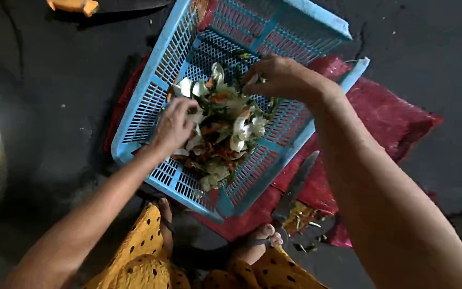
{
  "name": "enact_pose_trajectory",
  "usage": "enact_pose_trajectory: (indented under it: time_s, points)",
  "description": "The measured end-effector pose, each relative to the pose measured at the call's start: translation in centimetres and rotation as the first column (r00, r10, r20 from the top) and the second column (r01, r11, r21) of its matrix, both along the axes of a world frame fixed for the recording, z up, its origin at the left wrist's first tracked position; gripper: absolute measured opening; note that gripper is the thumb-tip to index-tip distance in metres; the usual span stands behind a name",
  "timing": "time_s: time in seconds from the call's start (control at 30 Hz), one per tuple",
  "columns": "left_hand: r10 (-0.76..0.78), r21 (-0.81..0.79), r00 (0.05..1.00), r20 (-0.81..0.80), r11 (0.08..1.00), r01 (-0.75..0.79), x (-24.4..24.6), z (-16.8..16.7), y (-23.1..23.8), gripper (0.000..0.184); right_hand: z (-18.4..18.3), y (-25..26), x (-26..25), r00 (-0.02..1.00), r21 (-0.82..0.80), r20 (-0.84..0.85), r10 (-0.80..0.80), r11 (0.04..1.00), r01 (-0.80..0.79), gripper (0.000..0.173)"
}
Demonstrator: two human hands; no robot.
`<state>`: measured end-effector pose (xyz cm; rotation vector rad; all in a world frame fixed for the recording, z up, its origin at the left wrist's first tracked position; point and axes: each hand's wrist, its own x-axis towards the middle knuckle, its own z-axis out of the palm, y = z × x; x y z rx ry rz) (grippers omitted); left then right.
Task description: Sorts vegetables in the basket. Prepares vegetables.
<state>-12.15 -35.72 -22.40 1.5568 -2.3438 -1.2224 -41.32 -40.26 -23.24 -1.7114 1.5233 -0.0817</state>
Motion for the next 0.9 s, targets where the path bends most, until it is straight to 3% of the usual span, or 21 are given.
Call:
enact_pose_trajectory:
  time_s: [0.1, 0.2, 0.27, 0.37, 0.43, 0.5, 0.57, 0.63, 0.67, 0.73, 0.8, 0.9]
  points:
    - [-0.043, 0.058, 0.984, 0.174, 0.998, 0.033, -0.1, -1.9, -4.0, 0.069, -2.4, 0.8, -0.1, 0.992, 0.048, -0.122, -0.031, 0.998, 0.037, 0.073]
    - [-0.050, 0.098, 0.957, 0.287, 0.995, 0.023, -1.4, -2.4, -4.3, 0.080, -1.9, 2.3, 1.1, 0.997, 0.170, -0.062, 0.040, 0.985, -0.029, 0.094]
    - [-0.018, 0.180, 0.976, 0.216, 0.984, -0.022, -2.3, -2.0, -2.4, 0.076, -1.5, 4.3, 1.8, 0.996, 0.270, 0.082, 0.015, 0.962, -0.037, 0.102]
    - [-0.019, 0.238, 0.999, 0.037, 0.971, 0.010, -2.2, -0.7, 2.6, 0.083, -2.2, 7.3, 1.8, 0.979, 0.172, 0.204, 0.014, 0.984, -0.050, 0.101]
    - [-0.098, 0.122, 0.993, 0.070, 0.989, 0.089, -1.8, -0.1, 7.5, 0.098, -1.7, 8.9, 2.2, 0.989, 0.103, 0.126, 0.073, 0.991, -0.087, 0.096]
    - [-0.225, 0.072, 0.948, 0.224, 0.974, 0.214, -1.8, -0.5, 11.3, 0.105, -0.1, 10.5, 3.6, 0.992, 0.113, -0.019, 0.123, 0.986, -0.120, 0.108]
    - [-0.355, 0.213, 0.863, 0.359, 0.932, 0.295, -2.3, -1.3, 12.1, 0.100, 0.7, 12.5, 5.9, 0.972, 0.101, -0.161, 0.171, 0.982, -0.157, 0.130]
    - [-0.414, 0.289, 0.809, 0.418, 0.905, 0.313, -3.0, -2.6, 11.3, 0.094, -0.3, 13.8, 7.7, 0.962, -0.014, -0.242, 0.127, 0.991, -0.135, 0.140]
    - [-0.412, 0.246, 0.808, 0.422, 0.909, 0.336, -3.2, -3.1, 10.9, 0.091, -0.8, 13.8, 8.2, 0.960, -0.039, -0.263, 0.099, 0.993, -0.113, 0.138]
    - [-0.339, 0.012, 0.858, 0.385, 0.932, 0.363, -3.1, -3.9, 10.2, 0.087, -1.5, 12.8, 8.3, 0.954, -0.019, -0.295, 0.059, 0.998, -0.068, 0.126]
    - [-0.272, -0.203, 0.914, 0.300, 0.918, 0.340, -2.7, -4.3, 8.6, 0.085, -1.4, 11.3, 7.8, 0.964, 0.029, -0.265, 0.012, 1.000, -0.004, 0.105]
    - [-0.241, -0.234, 0.950, 0.200, 0.930, 0.285, -3.0, -3.3, 4.5, 0.079, -1.0, 9.1, 6.5, 0.988, 0.109, -0.090, -0.123, 0.985, 0.133, 0.067]
